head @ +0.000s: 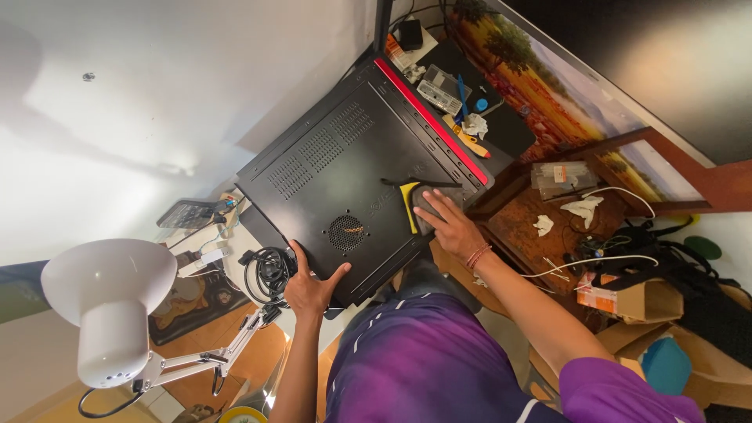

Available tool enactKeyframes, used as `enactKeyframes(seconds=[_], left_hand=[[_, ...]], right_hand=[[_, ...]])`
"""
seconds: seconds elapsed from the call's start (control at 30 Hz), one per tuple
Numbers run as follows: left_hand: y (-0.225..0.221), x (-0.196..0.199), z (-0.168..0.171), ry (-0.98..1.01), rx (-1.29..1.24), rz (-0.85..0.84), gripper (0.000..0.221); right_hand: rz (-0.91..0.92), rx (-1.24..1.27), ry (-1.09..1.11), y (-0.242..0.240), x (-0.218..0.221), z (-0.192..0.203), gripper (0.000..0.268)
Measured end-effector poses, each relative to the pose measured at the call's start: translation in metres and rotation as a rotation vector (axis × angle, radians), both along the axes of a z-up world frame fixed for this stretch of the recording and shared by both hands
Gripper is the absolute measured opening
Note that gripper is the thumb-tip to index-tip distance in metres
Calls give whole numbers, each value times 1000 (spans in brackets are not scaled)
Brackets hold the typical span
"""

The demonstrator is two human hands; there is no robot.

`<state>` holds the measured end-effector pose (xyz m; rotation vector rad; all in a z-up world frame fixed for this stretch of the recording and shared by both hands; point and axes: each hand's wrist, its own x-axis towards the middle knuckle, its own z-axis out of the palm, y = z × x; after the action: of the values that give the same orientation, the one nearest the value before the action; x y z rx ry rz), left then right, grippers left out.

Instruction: Cleaning and inspecting the internal components of a computer tower.

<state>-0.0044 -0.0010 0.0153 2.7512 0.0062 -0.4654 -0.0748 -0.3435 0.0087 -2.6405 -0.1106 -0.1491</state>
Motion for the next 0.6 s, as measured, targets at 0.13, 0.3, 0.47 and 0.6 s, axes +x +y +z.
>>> enactKeyframes(seconds=[0.13, 0.3, 0.47, 0.6], left_hand=[[-1, 0, 6, 22, 43, -7, 143], [-2, -1, 5, -4, 17, -6, 140], [-8, -1, 19, 60, -46, 41, 135], [0, -6, 3, -161, -296, 39, 113]], right_hand=[[-100, -86, -120, -36, 8, -11, 69], [-425, 236, -64, -73, 45, 14, 61], [-530, 273, -187, -112, 82, 15, 45], [-493, 280, -165, -132, 105, 7, 46]])
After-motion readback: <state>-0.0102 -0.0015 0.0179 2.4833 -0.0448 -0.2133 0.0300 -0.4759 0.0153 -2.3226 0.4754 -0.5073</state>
